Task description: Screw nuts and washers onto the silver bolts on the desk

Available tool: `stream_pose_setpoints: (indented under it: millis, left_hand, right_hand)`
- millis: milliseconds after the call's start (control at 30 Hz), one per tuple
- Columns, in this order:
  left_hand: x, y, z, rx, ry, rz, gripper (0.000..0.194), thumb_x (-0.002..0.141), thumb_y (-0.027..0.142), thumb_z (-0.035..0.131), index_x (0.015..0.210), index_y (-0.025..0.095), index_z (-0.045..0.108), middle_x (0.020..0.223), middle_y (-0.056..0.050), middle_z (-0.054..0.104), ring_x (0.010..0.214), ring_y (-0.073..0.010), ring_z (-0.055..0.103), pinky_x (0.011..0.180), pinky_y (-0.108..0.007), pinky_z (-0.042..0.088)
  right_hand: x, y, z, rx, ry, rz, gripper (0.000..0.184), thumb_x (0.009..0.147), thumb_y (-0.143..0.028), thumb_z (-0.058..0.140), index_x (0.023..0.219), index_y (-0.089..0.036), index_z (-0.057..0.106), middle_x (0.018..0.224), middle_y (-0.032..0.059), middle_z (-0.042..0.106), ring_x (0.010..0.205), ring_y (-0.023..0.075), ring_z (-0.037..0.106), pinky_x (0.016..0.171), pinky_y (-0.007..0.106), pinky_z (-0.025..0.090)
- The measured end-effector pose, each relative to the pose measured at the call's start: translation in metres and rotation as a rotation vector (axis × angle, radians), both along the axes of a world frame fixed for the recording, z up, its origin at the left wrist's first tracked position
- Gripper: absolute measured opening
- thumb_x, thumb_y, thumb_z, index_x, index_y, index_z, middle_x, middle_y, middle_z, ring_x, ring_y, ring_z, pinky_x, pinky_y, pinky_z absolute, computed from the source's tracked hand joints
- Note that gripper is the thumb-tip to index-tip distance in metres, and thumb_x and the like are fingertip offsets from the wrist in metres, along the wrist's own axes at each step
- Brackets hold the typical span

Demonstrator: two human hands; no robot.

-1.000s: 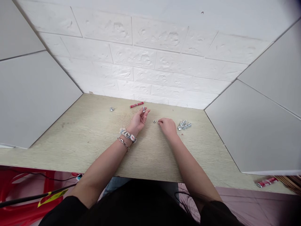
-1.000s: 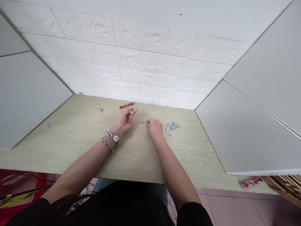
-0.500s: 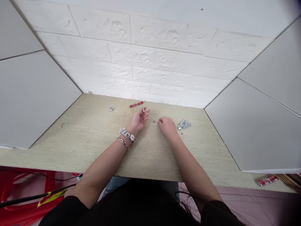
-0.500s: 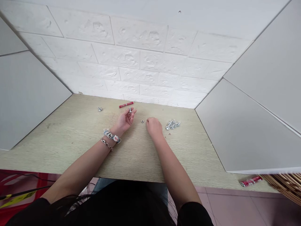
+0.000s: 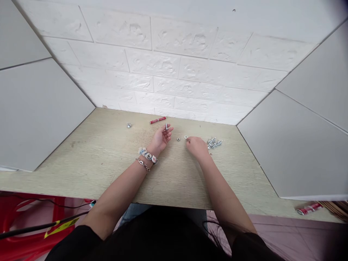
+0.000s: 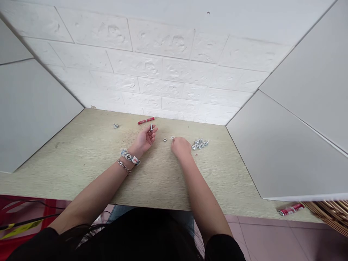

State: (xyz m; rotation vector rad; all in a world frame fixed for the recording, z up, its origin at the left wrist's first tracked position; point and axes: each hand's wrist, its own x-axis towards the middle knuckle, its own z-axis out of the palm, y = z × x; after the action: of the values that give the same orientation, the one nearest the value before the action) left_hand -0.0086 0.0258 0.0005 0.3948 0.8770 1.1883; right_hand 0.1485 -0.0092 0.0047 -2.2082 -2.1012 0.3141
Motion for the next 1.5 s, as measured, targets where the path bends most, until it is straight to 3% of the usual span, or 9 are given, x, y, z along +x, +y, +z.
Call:
stream_pose_setpoints:
  millis: [367, 433, 533, 600, 767, 900, 1033, 1367, 1500]
  left_hand:
    - [0.001, 0.001, -0.005, 0.011, 0.01, -0.016, 0.018, 0.083, 0.024, 0.045, 0.092, 0.016, 0.059, 0.067, -0.001, 0.063, 0.041, -0.0039, 0.048, 0.04, -0.015, 0.038]
    - [0.001, 0.002, -0.007, 0.019, 0.014, -0.013, 0.019, 0.082, 0.024, 0.045, 0.093, 0.016, 0.059, 0.067, -0.001, 0.063, 0.041, -0.0039, 0.048, 0.04, -0.015, 0.038]
    - [0.001, 0.004, -0.009, 0.027, 0.021, -0.01, 0.019, 0.082, 0.023, 0.045, 0.093, 0.017, 0.059, 0.067, -0.001, 0.064, 0.041, -0.0039, 0.048, 0.04, -0.015, 0.038]
    - [0.0, 0.004, -0.01, 0.032, 0.018, -0.014, 0.019, 0.082, 0.023, 0.045, 0.093, 0.016, 0.059, 0.067, -0.001, 0.064, 0.041, -0.0041, 0.048, 0.041, -0.015, 0.039]
    - [0.001, 0.005, -0.01, 0.042, 0.016, -0.02, 0.019, 0.082, 0.024, 0.044, 0.092, 0.016, 0.059, 0.065, -0.001, 0.063, 0.041, -0.0046, 0.047, 0.041, -0.015, 0.039]
    - [0.001, 0.005, -0.01, 0.042, 0.027, -0.017, 0.019, 0.083, 0.024, 0.044, 0.09, 0.016, 0.059, 0.066, -0.001, 0.063, 0.042, -0.0046, 0.048, 0.041, -0.016, 0.038]
    - [0.001, 0.006, -0.012, 0.051, 0.039, -0.023, 0.018, 0.083, 0.024, 0.045, 0.09, 0.016, 0.059, 0.068, -0.001, 0.063, 0.043, -0.0043, 0.048, 0.042, -0.016, 0.038]
    - [0.003, 0.01, -0.019, 0.151, 0.178, 0.038, 0.017, 0.081, 0.031, 0.051, 0.088, 0.016, 0.055, 0.086, -0.004, 0.064, 0.051, -0.0033, 0.051, 0.048, -0.015, 0.039]
    - [0.002, 0.009, -0.019, 0.232, 0.413, 0.039, 0.022, 0.077, 0.036, 0.055, 0.086, 0.016, 0.056, 0.09, -0.004, 0.063, 0.068, -0.0087, 0.057, 0.054, -0.018, 0.04]
  right_hand:
    - [0.002, 0.02, -0.015, -0.011, 0.032, -0.119, 0.046, 0.085, -0.023, 0.031, 0.131, -0.024, 0.034, 0.105, 0.0137, 0.06, 0.093, 0.0236, 0.059, 0.076, 0.036, 0.04]
    - [0.0, 0.019, -0.015, 0.045, 0.068, -0.085, 0.043, 0.085, -0.024, 0.033, 0.128, -0.022, 0.039, 0.103, 0.0124, 0.061, 0.092, 0.0218, 0.058, 0.074, 0.032, 0.04]
    - [-0.004, 0.016, -0.015, 0.094, 0.185, 0.077, 0.027, 0.084, -0.033, 0.038, 0.097, -0.021, 0.058, 0.094, 0.0063, 0.063, 0.086, 0.017, 0.056, 0.067, 0.025, 0.038]
    - [-0.008, 0.014, -0.017, 0.085, 0.252, 0.152, 0.026, 0.08, -0.042, 0.044, 0.083, -0.02, 0.058, 0.085, 0.0032, 0.063, 0.078, 0.015, 0.055, 0.061, 0.023, 0.035]
    - [-0.013, 0.014, -0.022, 0.101, 0.253, 0.104, 0.032, 0.078, -0.044, 0.049, 0.101, -0.022, 0.048, 0.083, 0.0019, 0.062, 0.073, 0.0157, 0.054, 0.056, 0.023, 0.031]
    - [-0.017, 0.018, -0.024, 0.125, 0.208, 0.047, 0.022, 0.083, -0.04, 0.043, 0.095, -0.023, 0.05, 0.086, 0.0031, 0.063, 0.079, 0.017, 0.055, 0.059, 0.024, 0.032]
    - [-0.02, 0.022, -0.026, 0.122, 0.147, -0.024, 0.028, 0.085, -0.043, 0.037, 0.087, -0.021, 0.055, 0.088, 0.0057, 0.063, 0.081, 0.0178, 0.055, 0.063, 0.026, 0.035]
    - [-0.016, 0.021, -0.022, 0.101, 0.184, 0.083, 0.032, 0.085, -0.037, 0.035, 0.109, -0.028, 0.055, 0.104, 0.0019, 0.063, 0.096, 0.0193, 0.056, 0.074, 0.03, 0.041]
    - [-0.017, 0.024, -0.021, 0.072, 0.166, 0.077, 0.041, 0.085, -0.038, 0.034, 0.122, -0.028, 0.047, 0.116, 0.0041, 0.059, 0.105, 0.0219, 0.053, 0.081, 0.033, 0.041]
